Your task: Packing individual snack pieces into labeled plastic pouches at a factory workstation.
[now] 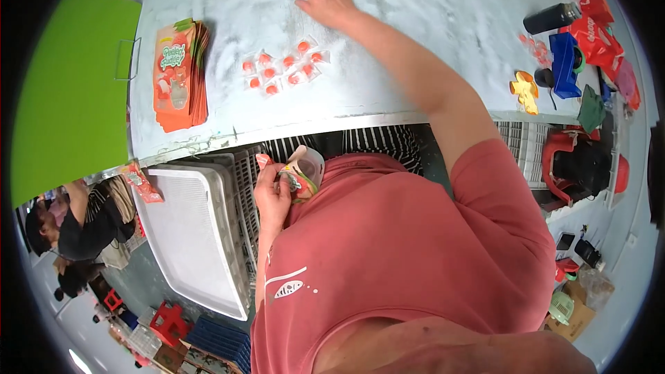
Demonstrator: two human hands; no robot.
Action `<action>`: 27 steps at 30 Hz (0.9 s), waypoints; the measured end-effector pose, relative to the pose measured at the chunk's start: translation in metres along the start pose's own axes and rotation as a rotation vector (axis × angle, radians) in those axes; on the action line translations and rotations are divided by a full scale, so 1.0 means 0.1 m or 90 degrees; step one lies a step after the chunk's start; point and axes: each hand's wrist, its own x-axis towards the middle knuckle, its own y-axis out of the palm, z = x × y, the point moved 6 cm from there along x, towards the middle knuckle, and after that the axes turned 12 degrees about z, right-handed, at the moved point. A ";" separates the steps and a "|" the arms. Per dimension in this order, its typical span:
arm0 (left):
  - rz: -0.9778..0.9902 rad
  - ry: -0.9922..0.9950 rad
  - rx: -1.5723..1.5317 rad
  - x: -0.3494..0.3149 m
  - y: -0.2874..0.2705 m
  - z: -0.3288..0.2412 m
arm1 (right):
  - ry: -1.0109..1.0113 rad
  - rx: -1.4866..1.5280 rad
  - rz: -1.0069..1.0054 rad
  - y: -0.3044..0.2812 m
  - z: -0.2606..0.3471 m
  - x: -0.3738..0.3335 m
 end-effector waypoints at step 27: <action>0.059 -0.032 0.001 0.05 0.06 0.04 | 0.254 0.106 -0.149 -1.68 -1.22 -2.43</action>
